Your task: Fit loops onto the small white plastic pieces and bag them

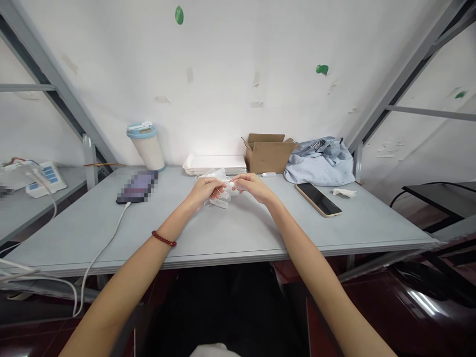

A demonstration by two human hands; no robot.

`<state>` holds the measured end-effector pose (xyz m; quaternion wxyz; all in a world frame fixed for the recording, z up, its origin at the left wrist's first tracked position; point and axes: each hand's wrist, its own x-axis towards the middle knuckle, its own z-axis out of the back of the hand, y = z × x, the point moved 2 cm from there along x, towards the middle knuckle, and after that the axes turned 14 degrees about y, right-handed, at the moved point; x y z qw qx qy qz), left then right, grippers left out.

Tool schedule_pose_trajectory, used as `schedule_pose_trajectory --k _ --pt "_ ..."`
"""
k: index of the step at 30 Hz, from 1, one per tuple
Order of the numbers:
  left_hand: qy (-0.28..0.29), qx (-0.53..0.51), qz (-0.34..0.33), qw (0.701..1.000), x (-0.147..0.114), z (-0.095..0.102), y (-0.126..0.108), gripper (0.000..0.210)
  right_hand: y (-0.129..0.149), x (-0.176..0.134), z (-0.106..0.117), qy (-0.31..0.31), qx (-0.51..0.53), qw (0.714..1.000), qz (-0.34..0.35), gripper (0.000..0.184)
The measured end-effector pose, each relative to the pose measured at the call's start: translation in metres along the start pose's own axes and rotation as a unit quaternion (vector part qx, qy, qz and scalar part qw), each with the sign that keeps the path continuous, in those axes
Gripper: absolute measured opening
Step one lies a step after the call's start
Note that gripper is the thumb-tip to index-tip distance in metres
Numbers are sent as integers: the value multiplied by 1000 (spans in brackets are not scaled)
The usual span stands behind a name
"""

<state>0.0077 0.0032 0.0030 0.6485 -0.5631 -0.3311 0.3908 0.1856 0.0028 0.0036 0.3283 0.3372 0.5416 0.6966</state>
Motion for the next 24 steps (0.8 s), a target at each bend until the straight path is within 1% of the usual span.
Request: schedule_pose_trajectory --k 13,24 --pt "2 -10 4 1000 -1 -1 -2 19 2 0 -1 6 6 1000 6 17" --pt "5 -13 5 1000 0 1 -1 18 4 -1 -3 -4 8 1000 4 16"
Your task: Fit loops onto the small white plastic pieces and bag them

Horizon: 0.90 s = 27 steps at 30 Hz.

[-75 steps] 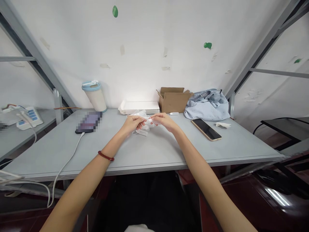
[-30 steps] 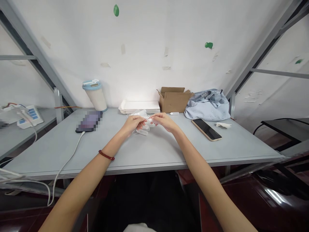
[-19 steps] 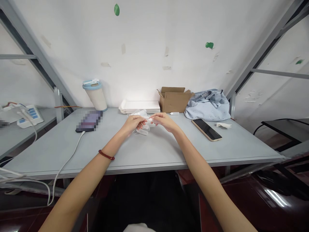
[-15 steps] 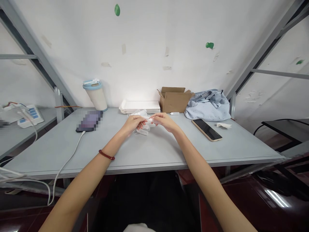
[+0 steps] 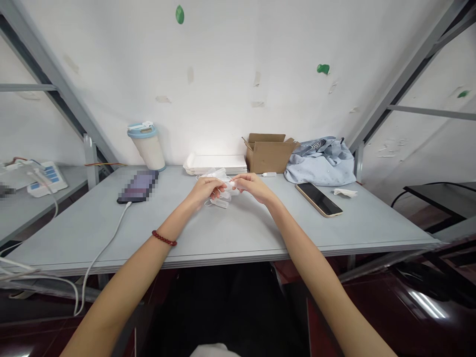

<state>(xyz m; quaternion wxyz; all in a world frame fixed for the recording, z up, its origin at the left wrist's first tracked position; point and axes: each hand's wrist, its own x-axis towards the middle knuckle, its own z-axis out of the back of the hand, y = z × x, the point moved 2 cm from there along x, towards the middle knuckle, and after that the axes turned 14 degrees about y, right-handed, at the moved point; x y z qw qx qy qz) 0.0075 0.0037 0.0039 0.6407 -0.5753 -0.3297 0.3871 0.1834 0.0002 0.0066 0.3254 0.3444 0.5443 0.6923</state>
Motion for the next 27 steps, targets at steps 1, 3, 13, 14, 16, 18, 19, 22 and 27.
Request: schedule_pose_trajectory --k 1,3,13,14,16,18,19,22,27 --pt "3 0 0 1000 0 0 0 19 0 0 0 0 -1 1000 -1 16" --pt "6 0 2 1000 0 0 0 20 0 0 0 1 -1 1000 -3 16" --pt "8 -1 10 1000 -2 -3 -1 17 -1 0 -2 1 1 1000 -5 15" --pt "10 -1 12 1000 -2 -4 -1 17 -2 0 -2 0 2 1000 -5 14" --pt "13 -1 14 1000 -2 -4 0 17 -2 0 -2 0 5 1000 -3 14" --pt "17 0 16 1000 -2 -4 1 17 -3 0 -2 2 8 1000 -3 14" --pt "19 1 16 1000 -1 -4 2 17 -3 0 -3 3 8 1000 -3 15" --pt "22 4 17 1000 -1 -4 2 18 -2 0 -3 5 6 1000 -3 15" --pt "26 11 17 999 -1 -5 2 20 -1 -1 -3 4 2 1000 -7 16"
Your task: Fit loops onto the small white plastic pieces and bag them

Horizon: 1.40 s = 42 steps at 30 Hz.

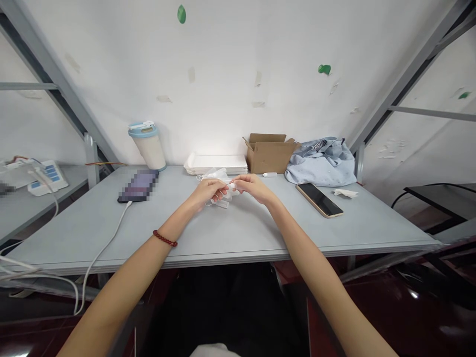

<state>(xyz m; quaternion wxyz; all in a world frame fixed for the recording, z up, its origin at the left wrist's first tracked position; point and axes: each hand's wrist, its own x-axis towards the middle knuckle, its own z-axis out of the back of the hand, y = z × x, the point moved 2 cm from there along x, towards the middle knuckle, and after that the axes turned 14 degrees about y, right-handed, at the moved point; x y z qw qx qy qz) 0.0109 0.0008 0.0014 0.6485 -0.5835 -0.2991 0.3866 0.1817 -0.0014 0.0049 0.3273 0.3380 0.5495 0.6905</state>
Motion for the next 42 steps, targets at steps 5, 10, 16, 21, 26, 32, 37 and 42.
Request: schedule_pose_trajectory --k 5,10,16,21,26,32,37,42 --pt "0 6 -2 1000 1 0 0 22 1 1 0 4 -5 1000 -2 17" --pt "-15 5 -5 1000 2 2 1 21 2 0 2 1 -15 1000 0 17" --pt "-42 -24 -35 998 1 9 -2 18 1 -1 8 -10 -36 999 -5 27" --pt "-51 -42 -43 997 -1 11 -2 17 0 -2 11 -4 -62 998 13 33" --pt "-32 -33 -42 998 -1 10 1 17 -2 -2 9 1 -89 996 25 32" --pt "-29 -34 -46 998 -2 8 1 18 -3 -2 7 -7 -111 993 29 31" --pt "-24 -31 -49 998 -1 8 2 19 -7 0 8 -20 -125 992 26 29" --pt "-21 -32 -53 998 0 8 4 20 -6 0 8 -23 -125 991 30 30"
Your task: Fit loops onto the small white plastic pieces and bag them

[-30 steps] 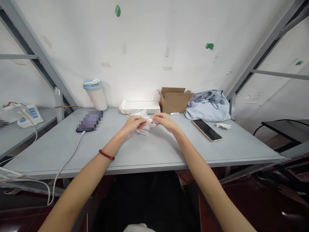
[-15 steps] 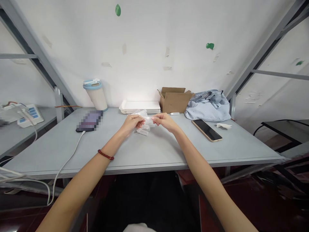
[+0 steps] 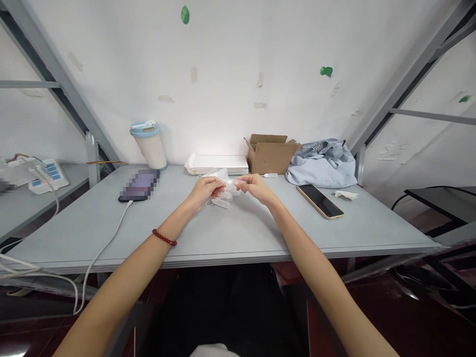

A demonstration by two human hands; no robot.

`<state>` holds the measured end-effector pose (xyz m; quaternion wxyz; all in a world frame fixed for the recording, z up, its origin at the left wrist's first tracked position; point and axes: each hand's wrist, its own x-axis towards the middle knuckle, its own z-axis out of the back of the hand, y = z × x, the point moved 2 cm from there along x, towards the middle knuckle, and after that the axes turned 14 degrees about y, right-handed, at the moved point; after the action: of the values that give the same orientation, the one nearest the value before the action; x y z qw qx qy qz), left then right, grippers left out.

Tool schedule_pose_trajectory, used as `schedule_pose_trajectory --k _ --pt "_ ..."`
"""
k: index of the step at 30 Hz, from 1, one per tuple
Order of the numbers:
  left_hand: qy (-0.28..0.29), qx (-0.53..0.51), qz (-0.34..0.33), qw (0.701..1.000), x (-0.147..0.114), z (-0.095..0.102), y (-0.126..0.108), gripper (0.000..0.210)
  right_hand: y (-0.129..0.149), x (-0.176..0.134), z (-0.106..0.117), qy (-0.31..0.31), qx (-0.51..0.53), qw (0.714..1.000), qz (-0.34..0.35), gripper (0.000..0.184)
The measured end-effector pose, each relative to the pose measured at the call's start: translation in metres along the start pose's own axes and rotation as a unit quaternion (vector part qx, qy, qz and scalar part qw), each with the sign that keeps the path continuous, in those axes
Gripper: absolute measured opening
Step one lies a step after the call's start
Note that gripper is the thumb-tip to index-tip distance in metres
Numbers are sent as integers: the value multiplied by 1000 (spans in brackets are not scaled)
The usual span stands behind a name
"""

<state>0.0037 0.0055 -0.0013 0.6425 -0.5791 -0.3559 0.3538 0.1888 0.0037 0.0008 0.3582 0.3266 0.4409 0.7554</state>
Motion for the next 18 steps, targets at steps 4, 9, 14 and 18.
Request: schedule_pose_trajectory --k 4,9,14,18 --pt "-3 6 1 1000 1 0 2 21 0 0 0 -5 -6 1000 -13 31" --pt "-3 9 4 1000 1 1 3 21 -1 0 0 -8 -16 1000 -14 32" --pt "4 10 7 1000 1 0 0 22 2 -1 1 -7 -12 1000 -11 31" --pt "32 35 11 999 0 -4 -5 20 6 -2 2 -3 -2 1000 4 30"
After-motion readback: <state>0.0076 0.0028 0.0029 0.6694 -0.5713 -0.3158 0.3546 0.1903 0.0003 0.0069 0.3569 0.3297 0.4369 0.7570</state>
